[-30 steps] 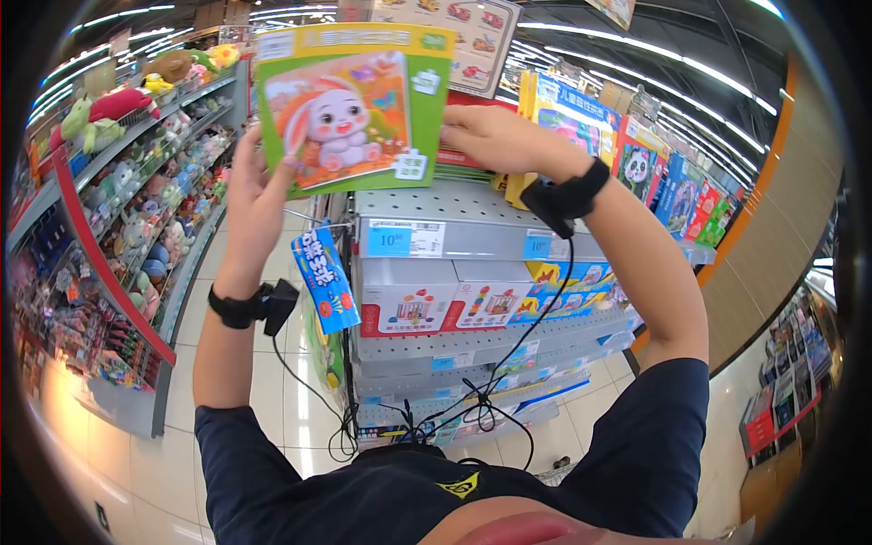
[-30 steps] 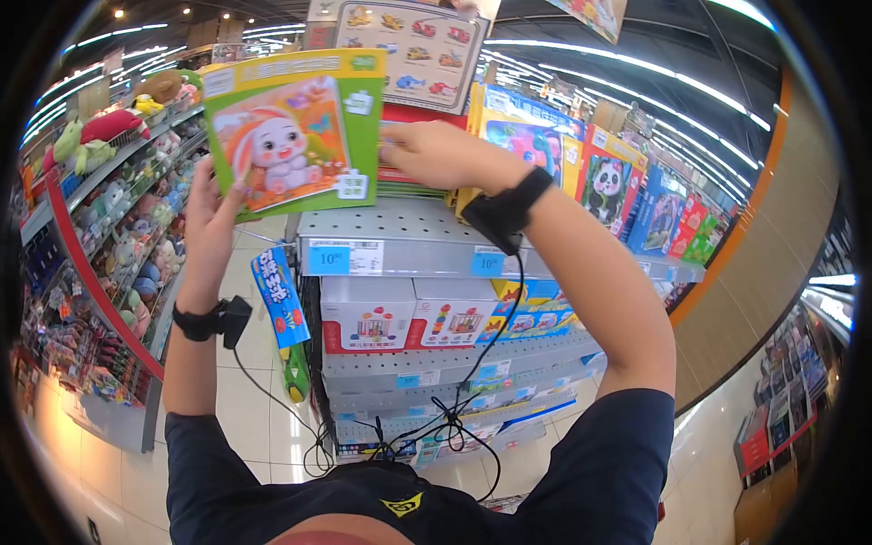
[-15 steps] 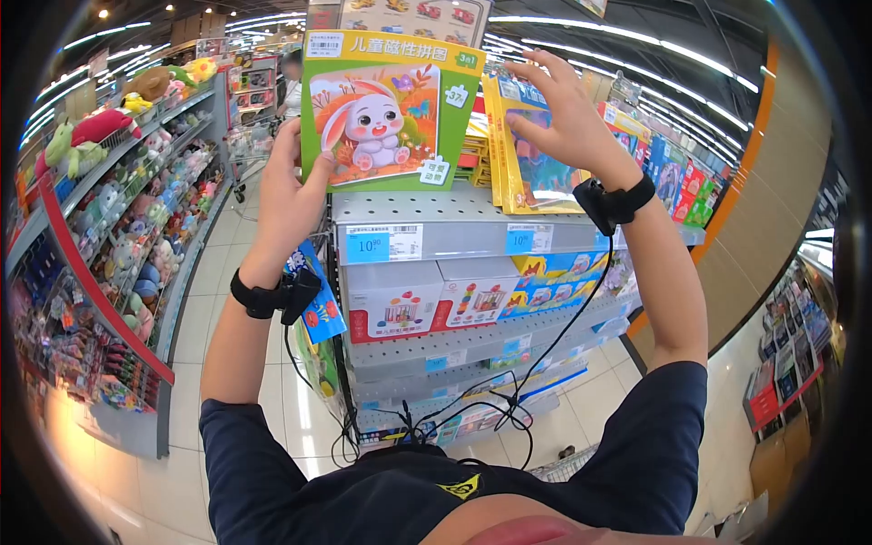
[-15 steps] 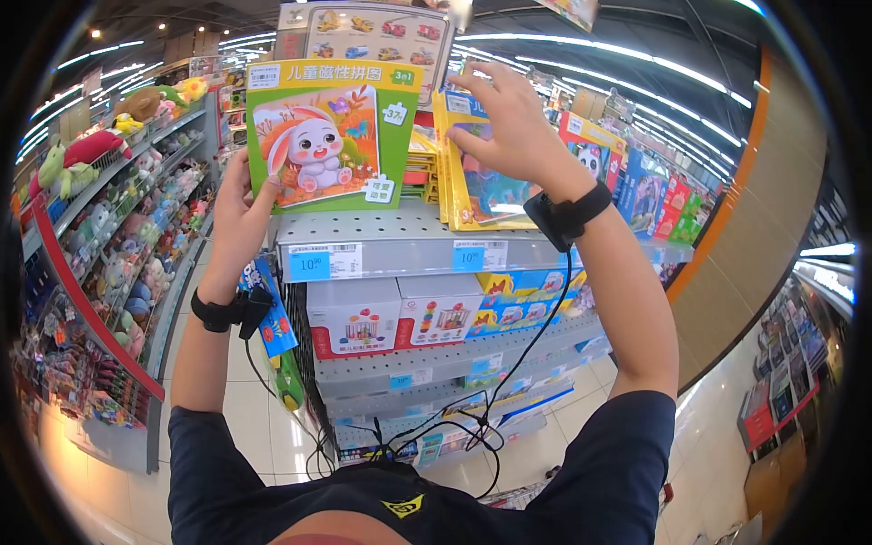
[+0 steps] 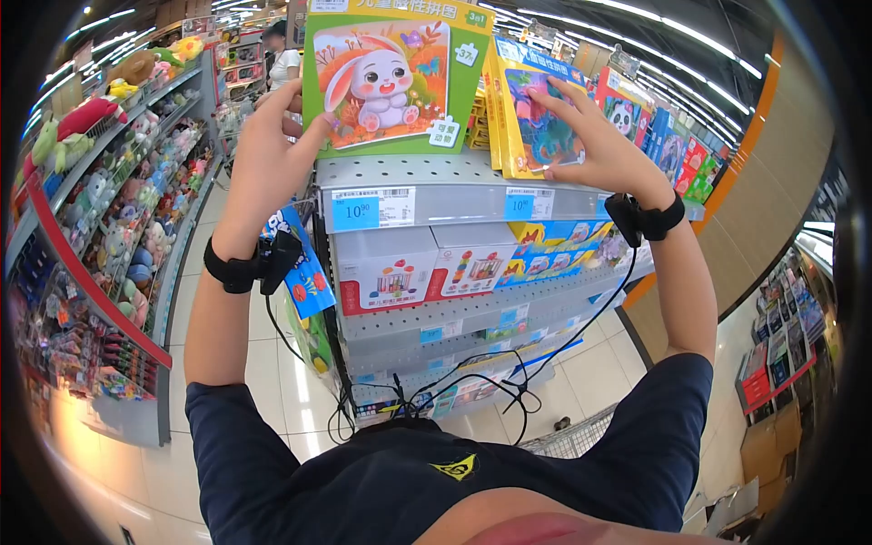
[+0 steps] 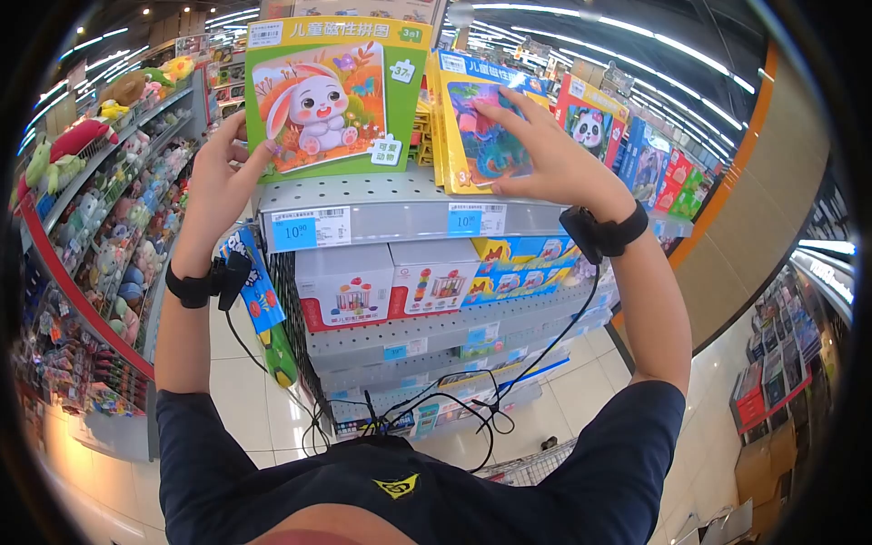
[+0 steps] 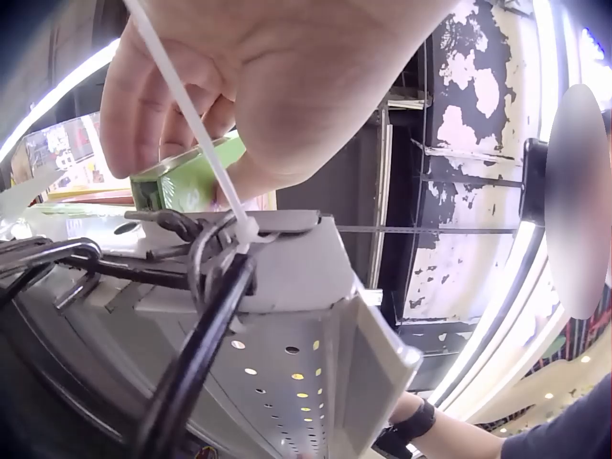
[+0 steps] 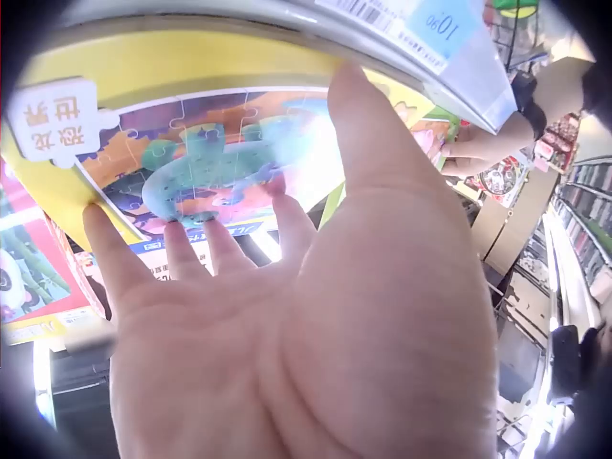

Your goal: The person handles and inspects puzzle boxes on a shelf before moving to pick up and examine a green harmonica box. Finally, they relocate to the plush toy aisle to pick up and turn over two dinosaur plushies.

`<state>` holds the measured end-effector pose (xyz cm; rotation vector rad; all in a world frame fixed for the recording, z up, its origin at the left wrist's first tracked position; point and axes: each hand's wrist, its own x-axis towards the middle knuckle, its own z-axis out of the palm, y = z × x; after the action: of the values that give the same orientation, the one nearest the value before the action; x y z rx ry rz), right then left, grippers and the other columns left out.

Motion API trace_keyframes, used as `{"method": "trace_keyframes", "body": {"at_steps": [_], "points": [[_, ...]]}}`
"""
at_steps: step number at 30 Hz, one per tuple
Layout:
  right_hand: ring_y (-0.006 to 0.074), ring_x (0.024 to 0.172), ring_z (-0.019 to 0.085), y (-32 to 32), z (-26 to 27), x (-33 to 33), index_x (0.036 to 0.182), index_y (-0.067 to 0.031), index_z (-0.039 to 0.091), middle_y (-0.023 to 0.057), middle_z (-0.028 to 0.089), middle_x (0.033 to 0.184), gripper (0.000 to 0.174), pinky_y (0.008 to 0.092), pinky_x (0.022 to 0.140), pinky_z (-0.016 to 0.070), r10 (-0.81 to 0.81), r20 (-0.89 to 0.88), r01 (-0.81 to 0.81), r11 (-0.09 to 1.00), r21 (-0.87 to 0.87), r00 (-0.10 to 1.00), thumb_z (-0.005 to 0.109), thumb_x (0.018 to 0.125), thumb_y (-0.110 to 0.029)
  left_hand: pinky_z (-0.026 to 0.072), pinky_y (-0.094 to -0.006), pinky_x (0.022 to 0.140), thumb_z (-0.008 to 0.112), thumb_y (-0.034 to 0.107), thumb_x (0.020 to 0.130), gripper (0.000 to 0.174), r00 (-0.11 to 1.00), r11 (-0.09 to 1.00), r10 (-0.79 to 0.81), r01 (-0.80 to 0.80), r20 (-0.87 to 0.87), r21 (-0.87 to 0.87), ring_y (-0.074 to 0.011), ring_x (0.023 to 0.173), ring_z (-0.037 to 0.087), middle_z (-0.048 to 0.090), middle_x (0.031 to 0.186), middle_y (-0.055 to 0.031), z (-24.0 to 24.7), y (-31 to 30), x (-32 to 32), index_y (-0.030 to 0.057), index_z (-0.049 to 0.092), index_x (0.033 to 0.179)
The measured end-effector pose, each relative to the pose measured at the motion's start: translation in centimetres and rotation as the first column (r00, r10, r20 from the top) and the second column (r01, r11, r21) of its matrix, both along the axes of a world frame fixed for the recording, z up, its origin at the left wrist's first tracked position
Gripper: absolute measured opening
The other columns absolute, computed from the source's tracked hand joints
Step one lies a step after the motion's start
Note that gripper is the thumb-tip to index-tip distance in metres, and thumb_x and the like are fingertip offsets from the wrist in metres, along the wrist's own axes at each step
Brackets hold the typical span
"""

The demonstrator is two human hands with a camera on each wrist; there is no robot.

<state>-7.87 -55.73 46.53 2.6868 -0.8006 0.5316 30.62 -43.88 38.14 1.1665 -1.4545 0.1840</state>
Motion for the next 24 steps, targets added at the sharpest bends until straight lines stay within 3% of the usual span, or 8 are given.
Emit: {"method": "trace_keyframes", "body": {"at_steps": [5, 7, 14, 16, 19, 21, 23, 24], "points": [[0.0411, 0.15, 0.022, -0.6, -0.9, 0.0, 0.155, -0.0249, 0.037, 0.0177, 0.023, 0.163, 0.089, 0.0508, 0.121, 0.0264, 0.081, 0.01, -0.08, 0.995, -0.051, 0.997, 0.082, 0.079, -0.027, 0.0506, -0.0282, 0.063, 0.07, 0.018, 0.091, 0.044, 0.999, 0.999, -0.036, 0.036, 0.029, 0.006, -0.0124, 0.072, 0.064, 0.071, 0.101, -0.008, -0.1, -0.7, -0.1, 0.0, 0.061, 0.13], [0.0436, 0.145, 0.031, -1.4, -1.2, 0.2, 0.152, -0.0205, 0.042, 0.0221, 0.03, 0.158, 0.087, 0.0485, 0.116, 0.0345, 0.164, 0.012, -0.159, 0.972, -0.175, 0.986, 0.084, 0.077, -0.027, 0.049, -0.0251, 0.062, 0.067, 0.016, 0.095, 0.044, 0.999, 0.999, -0.016, 0.015, 0.032, 0.03, -0.0077, 0.074, 0.061, 0.07, 0.11, -0.0078, 0.1, -0.7, -0.4, 0.0, 0.058, 0.134], [0.0429, 0.145, 0.032, -1.3, -2.5, 0.5, 0.151, -0.0195, 0.042, 0.0228, 0.032, 0.157, 0.08, 0.0483, 0.116, 0.0365, 0.128, 0.021, -0.121, 0.971, -0.206, 0.992, 0.079, 0.082, -0.03, 0.0484, -0.0252, 0.063, 0.067, 0.019, 0.096, 0.047, 1.0, 0.998, -0.03, 0.029, 0.01, 0.046, -0.0076, 0.071, 0.06, 0.069, 0.102, -0.0071, -0.7, -1.6, 0.6, 0.0006, 0.056, 0.138], [0.0431, 0.142, 0.037, -1.8, -2.5, 0.3, 0.152, -0.0201, 0.042, 0.0232, 0.035, 0.155, 0.078, 0.0487, 0.115, 0.037, 0.099, -0.011, -0.098, 0.949, -0.301, 0.995, 0.077, 0.083, -0.031, 0.0483, -0.0264, 0.061, 0.068, 0.02, 0.095, 0.049, 0.996, 0.996, -0.084, 0.085, -0.026, 0.018, -0.009, 0.07, 0.061, 0.067, 0.098, -0.0079, -0.8, -1.5, 0.4, 0.0018, 0.055, 0.138], [0.0435, 0.141, 0.037, -1.9, -1.1, 0.2, 0.151, -0.0206, 0.043, 0.0234, 0.036, 0.154, 0.079, 0.0494, 0.114, 0.0376, 0.13, 0.028, -0.121, 0.969, -0.214, 0.991, 0.078, 0.081, -0.033, 0.0491, -0.0281, 0.061, 0.068, 0.023, 0.095, 0.051, 0.99, 0.991, -0.134, 0.134, -0.036, -0.008, -0.0101, 0.07, 0.062, 0.067, 0.098, -0.0089, -1.4, -2.6, 1.3, 0.0023, 0.053, 0.139], [0.0381, 0.143, 0.037, -3.0, 1.4, 1.2, 0.154, -0.0183, 0.038, 0.0182, 0.036, 0.157, 0.076, 0.0461, 0.117, 0.0353, 0.079, 0.006, -0.076, 0.978, -0.196, 0.997, 0.072, 0.086, -0.027, 0.0503, -0.0291, 0.065, 0.067, 0.026, 0.096, 0.052, 0.987, 0.989, -0.145, 0.145, -0.073, 0.005, -0.0118, 0.076, 0.063, 0.068, 0.101, -0.0082, -1.7, -2.8, 1.2, 0.0032, 0.052, 0.14], [0.0354, 0.141, 0.042, -5.2, 3.8, 2.2, 0.154, -0.0153, 0.037, 0.0178, 0.042, 0.153, 0.075, 0.0435, 0.116, 0.0375, 0.229, 0.003, -0.224, 0.956, -0.191, 0.973, 0.071, 0.087, -0.024, 0.0525, -0.0297, 0.072, 0.066, 0.027, 0.097, 0.049, 0.986, 0.988, -0.152, 0.151, -0.066, -0.018, -0.0155, 0.091, 0.063, 0.065, 0.114, -0.01, -1.8, -2.7, 0.7, 0.0045, 0.053, 0.139], [0.0355, 0.122, 0.057, -5.9, 4.4, 3.4, 0.151, -0.0112, 0.04, 0.0223, 0.055, 0.137, 0.076, 0.0421, 0.106, 0.0464, 0.296, -0.002, -0.284, 0.913, -0.294, 0.955, 0.066, 0.079, -0.013, 0.0525, -0.0297, 0.072, 0.066, 0.027, 0.097, 0.049, 0.986, 0.988, -0.157, 0.156, -0.061, -0.018, -0.0155, 0.091, 0.063, 0.065, 0.114, -0.01, -1.9, -2.9, 0.8, 0.0045, 0.053, 0.139]]}}
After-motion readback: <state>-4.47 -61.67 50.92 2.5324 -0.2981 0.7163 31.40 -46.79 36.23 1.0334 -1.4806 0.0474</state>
